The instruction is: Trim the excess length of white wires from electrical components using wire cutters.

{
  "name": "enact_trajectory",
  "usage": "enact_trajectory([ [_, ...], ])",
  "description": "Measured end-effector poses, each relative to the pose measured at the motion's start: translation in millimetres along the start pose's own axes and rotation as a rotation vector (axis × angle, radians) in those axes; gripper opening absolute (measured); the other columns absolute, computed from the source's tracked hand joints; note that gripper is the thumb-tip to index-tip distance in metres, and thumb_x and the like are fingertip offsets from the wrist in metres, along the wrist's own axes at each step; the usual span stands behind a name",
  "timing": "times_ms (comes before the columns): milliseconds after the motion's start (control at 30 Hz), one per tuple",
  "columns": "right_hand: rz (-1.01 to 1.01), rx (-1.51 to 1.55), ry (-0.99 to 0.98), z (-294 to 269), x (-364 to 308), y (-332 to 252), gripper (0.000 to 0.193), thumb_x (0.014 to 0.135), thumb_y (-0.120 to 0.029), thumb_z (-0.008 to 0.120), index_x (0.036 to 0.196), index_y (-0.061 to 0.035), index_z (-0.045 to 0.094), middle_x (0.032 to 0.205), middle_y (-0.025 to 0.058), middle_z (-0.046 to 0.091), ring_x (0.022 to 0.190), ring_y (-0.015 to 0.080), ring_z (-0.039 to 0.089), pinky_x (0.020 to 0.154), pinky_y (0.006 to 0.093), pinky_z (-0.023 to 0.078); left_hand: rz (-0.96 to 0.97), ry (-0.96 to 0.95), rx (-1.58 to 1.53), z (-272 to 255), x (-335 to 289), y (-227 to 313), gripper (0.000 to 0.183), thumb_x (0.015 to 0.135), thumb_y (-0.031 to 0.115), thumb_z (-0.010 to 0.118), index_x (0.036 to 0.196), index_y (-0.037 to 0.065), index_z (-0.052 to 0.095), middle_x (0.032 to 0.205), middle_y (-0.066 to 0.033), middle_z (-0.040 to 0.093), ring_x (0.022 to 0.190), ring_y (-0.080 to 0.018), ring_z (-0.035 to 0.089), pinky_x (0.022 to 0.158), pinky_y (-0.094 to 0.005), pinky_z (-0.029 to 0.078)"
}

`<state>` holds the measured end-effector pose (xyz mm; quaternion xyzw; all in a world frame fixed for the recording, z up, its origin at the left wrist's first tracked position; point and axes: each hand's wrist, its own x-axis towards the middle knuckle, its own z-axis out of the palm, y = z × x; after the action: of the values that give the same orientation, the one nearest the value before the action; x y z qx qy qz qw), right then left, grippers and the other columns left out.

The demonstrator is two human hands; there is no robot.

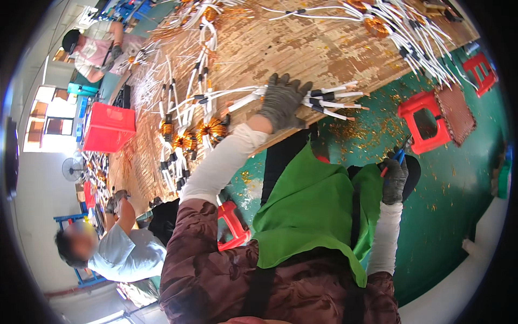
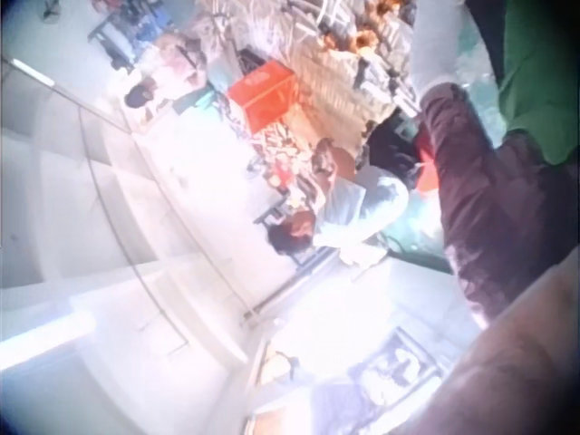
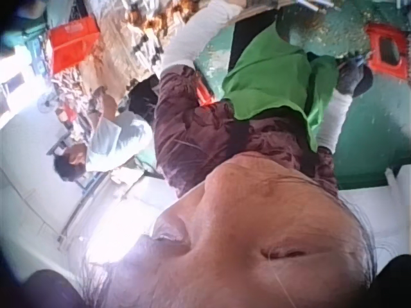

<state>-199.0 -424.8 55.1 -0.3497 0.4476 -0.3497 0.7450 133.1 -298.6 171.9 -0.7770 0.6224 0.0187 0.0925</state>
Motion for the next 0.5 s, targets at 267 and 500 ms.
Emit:
enact_trajectory([
  [267,-0.038,-0.049,0.057,-22.0,9.8,3.9,0.044,0.075,-0.006,0.058,0.118,-0.0006,0.051,0.086,0.0036,0.056,0.07,0.0142,0.055,0.063,0.0255,0.046,0.08,0.007,-0.139,-3.4,41.1,11.4,0.039,0.07,0.034,0.066,0.1,0.01,0.064,0.094,-0.0105,0.064,0.099,-0.026,0.057,0.099,-0.0418,0.033],
  [500,-0.103,-0.068,0.11,-32.9,29.0,46.5,0.041,0.074,-0.001,0.057,0.115,-0.0021,0.054,0.086,0.0034,0.058,0.067,0.0127,0.055,0.058,0.0246,0.046,0.234,-0.171,0.019,-3.3,47.5,-12.4,0.02,0.069,0.02,0.065,0.088,0.013,0.065,0.084,-0.0101,0.065,0.083,-0.0283,0.062,0.073,-0.0374,0.048],
])
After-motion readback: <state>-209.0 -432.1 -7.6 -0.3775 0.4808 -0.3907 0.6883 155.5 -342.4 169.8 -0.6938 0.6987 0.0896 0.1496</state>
